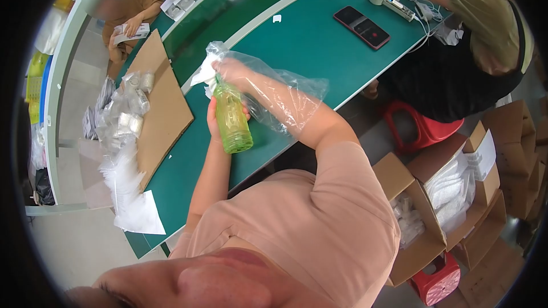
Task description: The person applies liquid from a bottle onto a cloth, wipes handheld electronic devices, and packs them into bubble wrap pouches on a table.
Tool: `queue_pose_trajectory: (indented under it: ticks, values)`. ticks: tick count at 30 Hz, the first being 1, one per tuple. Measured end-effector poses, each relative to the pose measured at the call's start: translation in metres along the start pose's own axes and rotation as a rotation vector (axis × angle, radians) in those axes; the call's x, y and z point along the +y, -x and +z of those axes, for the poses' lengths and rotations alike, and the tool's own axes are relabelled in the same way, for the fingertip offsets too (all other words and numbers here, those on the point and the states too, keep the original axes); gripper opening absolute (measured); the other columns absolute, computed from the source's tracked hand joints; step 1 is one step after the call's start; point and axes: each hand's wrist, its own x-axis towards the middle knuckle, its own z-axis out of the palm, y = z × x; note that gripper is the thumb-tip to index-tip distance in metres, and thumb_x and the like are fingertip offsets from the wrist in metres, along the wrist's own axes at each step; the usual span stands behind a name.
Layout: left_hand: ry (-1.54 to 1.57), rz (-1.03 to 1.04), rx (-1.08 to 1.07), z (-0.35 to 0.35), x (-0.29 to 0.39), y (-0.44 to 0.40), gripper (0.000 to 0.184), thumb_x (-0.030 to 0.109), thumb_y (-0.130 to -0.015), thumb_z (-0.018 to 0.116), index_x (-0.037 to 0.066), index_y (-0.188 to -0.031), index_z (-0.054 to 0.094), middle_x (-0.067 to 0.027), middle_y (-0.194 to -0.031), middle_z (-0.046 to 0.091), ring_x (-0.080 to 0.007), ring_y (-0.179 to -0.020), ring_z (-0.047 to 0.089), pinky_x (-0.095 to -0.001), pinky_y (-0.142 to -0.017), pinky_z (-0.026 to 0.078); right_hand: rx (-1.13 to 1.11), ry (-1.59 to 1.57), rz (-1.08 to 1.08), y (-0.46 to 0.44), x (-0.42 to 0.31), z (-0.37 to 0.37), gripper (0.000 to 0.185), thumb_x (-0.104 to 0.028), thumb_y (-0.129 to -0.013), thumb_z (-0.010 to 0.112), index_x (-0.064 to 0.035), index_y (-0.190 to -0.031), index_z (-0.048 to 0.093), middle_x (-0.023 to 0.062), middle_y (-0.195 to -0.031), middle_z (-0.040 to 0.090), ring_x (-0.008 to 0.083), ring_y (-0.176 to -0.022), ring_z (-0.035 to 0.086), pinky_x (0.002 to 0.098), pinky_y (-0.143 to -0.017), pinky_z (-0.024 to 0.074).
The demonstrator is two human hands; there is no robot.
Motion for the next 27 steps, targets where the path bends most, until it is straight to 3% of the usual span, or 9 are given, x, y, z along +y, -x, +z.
queue_pose_trajectory:
  ticks: [2,14,18,27]
  values:
    - [-0.027,-0.004,-0.019,-0.003,0.000,0.000,0.053,0.047,-0.089,0.034,0.000,-0.109,0.048,-0.0189,-0.087,0.056,-0.0285,-0.073,0.059,-0.0396,-0.063,0.051,0.041,0.123,-0.008,0.000,0.001,-0.001,0.031,-0.024,-0.091,0.048,0.0050,-0.099,0.056,0.0128,-0.089,0.059,0.0195,-0.076,0.054,0.0363,-0.070,0.0447]
    - [0.112,-0.046,-0.043,-0.003,0.000,0.002,0.057,0.049,-0.088,0.034,0.001,-0.116,0.045,-0.0213,-0.095,0.053,-0.0298,-0.080,0.057,-0.0408,-0.068,0.051,0.046,0.091,0.035,-0.001,0.000,0.000,0.033,-0.026,-0.091,0.048,0.0043,-0.101,0.057,0.0138,-0.093,0.060,0.0205,-0.082,0.055,0.0356,-0.075,0.0442]
    - [0.132,-0.084,-0.038,-0.003,0.003,0.001,0.057,0.049,-0.088,0.035,0.001,-0.117,0.045,-0.0214,-0.096,0.054,-0.0300,-0.081,0.057,-0.0408,-0.069,0.052,0.070,0.218,0.018,-0.008,0.006,-0.005,0.036,-0.027,-0.091,0.047,0.0053,-0.102,0.057,0.0156,-0.095,0.060,0.0224,-0.084,0.055,0.0362,-0.077,0.0432]
    - [0.130,-0.091,-0.019,-0.001,0.003,0.003,0.058,0.049,-0.089,0.034,0.000,-0.118,0.043,-0.0220,-0.099,0.053,-0.0310,-0.083,0.058,-0.0419,-0.071,0.052,0.066,0.359,0.036,-0.004,0.001,-0.002,0.035,-0.027,-0.091,0.047,0.0058,-0.100,0.056,0.0123,-0.091,0.059,0.0187,-0.080,0.053,0.0343,-0.073,0.0436]
